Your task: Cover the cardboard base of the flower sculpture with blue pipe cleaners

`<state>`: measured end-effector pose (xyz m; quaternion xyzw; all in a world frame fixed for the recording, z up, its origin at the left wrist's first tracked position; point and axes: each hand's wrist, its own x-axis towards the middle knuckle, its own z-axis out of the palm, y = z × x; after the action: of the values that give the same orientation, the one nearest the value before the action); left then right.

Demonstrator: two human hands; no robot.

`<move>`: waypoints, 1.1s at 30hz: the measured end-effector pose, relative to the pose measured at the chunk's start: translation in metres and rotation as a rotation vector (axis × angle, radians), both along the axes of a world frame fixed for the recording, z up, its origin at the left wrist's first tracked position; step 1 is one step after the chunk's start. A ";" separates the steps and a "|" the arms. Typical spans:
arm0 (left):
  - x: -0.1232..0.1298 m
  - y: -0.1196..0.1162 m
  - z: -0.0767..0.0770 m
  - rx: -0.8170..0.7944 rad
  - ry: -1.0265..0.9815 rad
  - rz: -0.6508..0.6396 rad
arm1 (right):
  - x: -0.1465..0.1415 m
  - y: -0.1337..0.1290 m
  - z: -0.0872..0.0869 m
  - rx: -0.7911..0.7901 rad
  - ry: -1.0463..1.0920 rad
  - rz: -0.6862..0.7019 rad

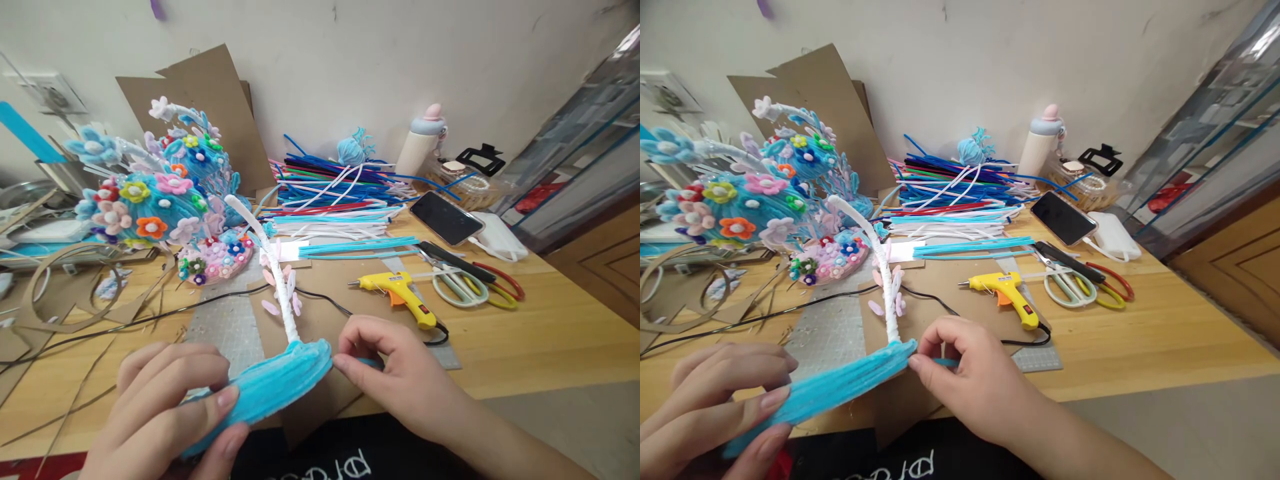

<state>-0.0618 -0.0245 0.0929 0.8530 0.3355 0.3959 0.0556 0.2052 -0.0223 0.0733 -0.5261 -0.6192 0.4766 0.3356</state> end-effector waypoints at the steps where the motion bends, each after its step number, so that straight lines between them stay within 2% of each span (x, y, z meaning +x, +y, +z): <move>1: 0.000 0.000 0.000 -0.002 -0.003 -0.001 | 0.000 0.001 0.000 -0.001 0.003 0.002; 7: -0.002 -0.001 -0.002 -0.037 -0.047 0.033 | 0.002 0.005 -0.003 -0.013 -0.017 -0.002; 14: -0.007 0.003 -0.004 -0.058 -0.018 -0.016 | 0.003 0.012 -0.007 -0.073 -0.013 0.022; 19: -0.006 0.003 -0.006 -0.086 -0.092 0.037 | 0.001 0.015 -0.008 -0.121 0.023 0.048; 23: -0.008 0.000 -0.007 -0.137 -0.067 0.045 | 0.000 0.018 -0.011 -0.112 0.066 0.052; 28: -0.009 0.000 -0.011 -0.094 -0.131 0.021 | -0.001 0.023 -0.017 -0.035 0.169 0.100; 33: -0.004 0.001 -0.005 -0.050 -0.061 0.028 | -0.003 0.023 -0.019 -0.078 0.240 0.128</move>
<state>-0.0662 -0.0235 0.0881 0.8341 0.3552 0.4141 0.0817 0.2026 0.0005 0.0544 -0.4372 -0.5880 0.5803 0.3556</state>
